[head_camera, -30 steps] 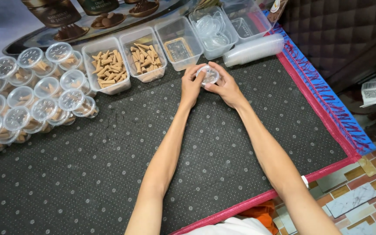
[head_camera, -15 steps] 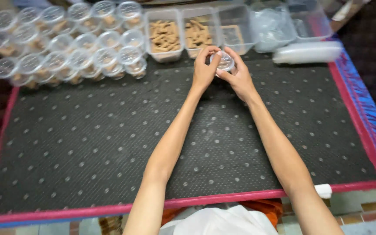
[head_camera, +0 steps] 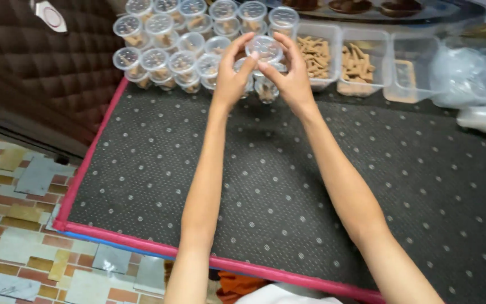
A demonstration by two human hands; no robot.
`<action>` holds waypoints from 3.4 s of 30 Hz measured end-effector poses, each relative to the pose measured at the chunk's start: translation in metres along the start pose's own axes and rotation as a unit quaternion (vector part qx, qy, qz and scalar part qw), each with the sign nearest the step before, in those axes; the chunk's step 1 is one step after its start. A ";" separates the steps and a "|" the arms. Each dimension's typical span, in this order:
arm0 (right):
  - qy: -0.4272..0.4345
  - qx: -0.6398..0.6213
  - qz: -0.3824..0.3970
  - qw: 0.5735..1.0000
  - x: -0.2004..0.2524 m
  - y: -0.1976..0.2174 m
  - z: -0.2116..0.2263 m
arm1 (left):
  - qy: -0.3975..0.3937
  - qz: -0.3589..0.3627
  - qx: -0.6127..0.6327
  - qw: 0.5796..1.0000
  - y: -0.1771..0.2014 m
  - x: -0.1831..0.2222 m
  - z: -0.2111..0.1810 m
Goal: The person packages incense cones by hand, picking individual cones from bins and placing them into clear plastic containers before closing the containers with snap-on lids.
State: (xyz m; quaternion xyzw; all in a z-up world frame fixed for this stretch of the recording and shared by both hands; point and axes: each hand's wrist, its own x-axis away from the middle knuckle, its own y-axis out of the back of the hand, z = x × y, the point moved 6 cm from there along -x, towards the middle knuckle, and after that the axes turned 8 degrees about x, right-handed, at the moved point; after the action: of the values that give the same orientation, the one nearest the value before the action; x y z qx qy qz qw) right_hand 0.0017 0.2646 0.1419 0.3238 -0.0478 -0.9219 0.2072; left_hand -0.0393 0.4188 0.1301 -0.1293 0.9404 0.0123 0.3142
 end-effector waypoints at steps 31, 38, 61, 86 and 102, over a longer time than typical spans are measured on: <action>-0.005 0.199 0.072 0.977 -0.104 -0.174 -0.035 | 0.084 -0.167 -0.329 0.926 0.168 -0.030 0.008; -0.007 0.216 0.084 0.973 -0.104 -0.173 -0.040 | 0.091 -0.160 -0.353 0.917 0.168 -0.030 0.011; -0.090 0.362 -0.065 0.925 0.073 0.198 -0.015 | -0.047 0.059 -0.287 0.955 -0.231 0.030 0.017; -0.169 0.452 -0.308 0.820 0.230 0.453 -0.062 | 0.072 0.227 -0.207 0.949 -0.533 0.096 0.099; -0.220 0.338 -0.339 0.850 0.237 0.463 -0.086 | 0.105 0.201 -0.131 0.965 -0.519 0.092 0.114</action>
State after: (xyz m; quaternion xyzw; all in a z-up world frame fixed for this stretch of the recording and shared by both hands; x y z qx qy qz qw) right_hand 0.0503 -0.2506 0.0411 0.1591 -0.2883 -0.9088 -0.2563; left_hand 0.0868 -0.0922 0.0140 0.0217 0.9651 0.1844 0.1848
